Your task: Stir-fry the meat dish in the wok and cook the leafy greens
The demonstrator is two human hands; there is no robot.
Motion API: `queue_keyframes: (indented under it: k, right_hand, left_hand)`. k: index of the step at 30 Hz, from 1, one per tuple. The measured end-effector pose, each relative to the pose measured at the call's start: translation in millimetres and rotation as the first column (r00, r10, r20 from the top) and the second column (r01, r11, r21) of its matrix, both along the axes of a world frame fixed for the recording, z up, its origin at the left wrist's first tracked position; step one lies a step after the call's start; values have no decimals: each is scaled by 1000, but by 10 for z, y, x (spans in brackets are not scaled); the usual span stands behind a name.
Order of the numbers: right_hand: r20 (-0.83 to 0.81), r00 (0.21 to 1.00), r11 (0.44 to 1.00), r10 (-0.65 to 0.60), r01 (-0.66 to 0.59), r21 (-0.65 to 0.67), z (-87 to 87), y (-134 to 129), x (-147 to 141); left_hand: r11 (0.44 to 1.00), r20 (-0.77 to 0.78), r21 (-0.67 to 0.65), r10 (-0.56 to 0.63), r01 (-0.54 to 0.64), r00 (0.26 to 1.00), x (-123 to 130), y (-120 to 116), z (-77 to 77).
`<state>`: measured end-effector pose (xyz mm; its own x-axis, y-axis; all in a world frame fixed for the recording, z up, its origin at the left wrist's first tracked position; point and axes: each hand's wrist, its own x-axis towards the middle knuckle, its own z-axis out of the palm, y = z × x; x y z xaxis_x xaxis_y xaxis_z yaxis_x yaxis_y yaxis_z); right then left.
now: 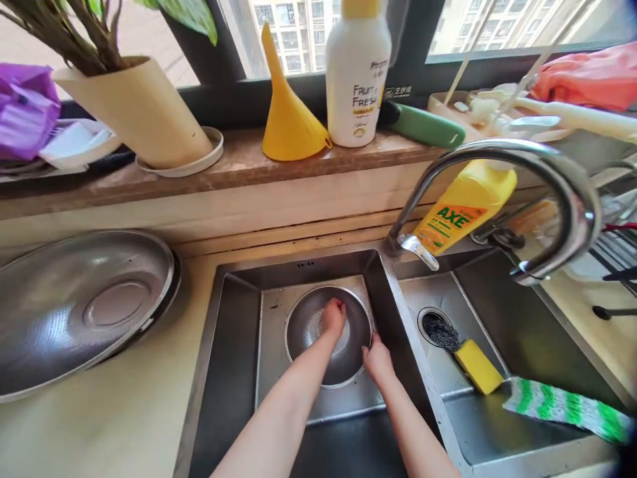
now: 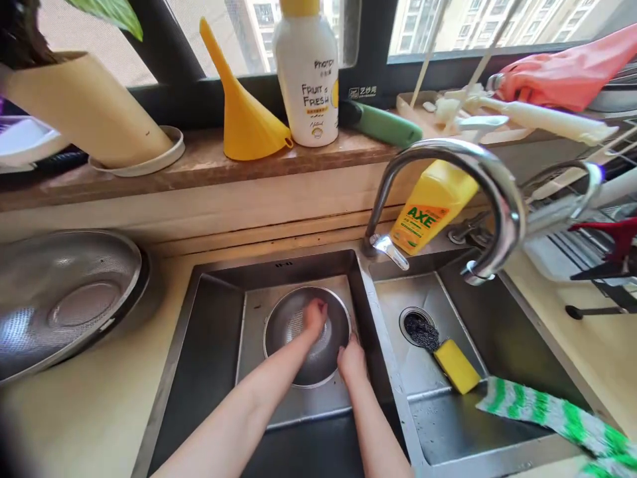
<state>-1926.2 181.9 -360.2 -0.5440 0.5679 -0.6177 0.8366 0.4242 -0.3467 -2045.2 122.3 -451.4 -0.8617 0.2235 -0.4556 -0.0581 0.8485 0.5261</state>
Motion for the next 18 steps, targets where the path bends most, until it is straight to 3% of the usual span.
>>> queue_keyframes:
  k: [4, 11, 15, 18]
  right_hand:
    - [98, 995, 999, -15, 18, -30, -92, -138, 110]
    - [160, 986, 999, -41, 46, -29, -5, -172, 31]
    - [176, 984, 998, -39, 46, -34, 25, -160, -4]
    - [181, 983, 998, -37, 46, -44, -2, -163, -5]
  left_hand:
    - [999, 16, 32, -17, 16, 1000, 49, 52, -35]
    - [993, 62, 118, 8, -16, 998, 14, 133, -58]
    - [971, 102, 239, -1, -24, 995, 67, 39, -64]
    - [940, 150, 342, -44, -11, 988, 205, -105, 12]
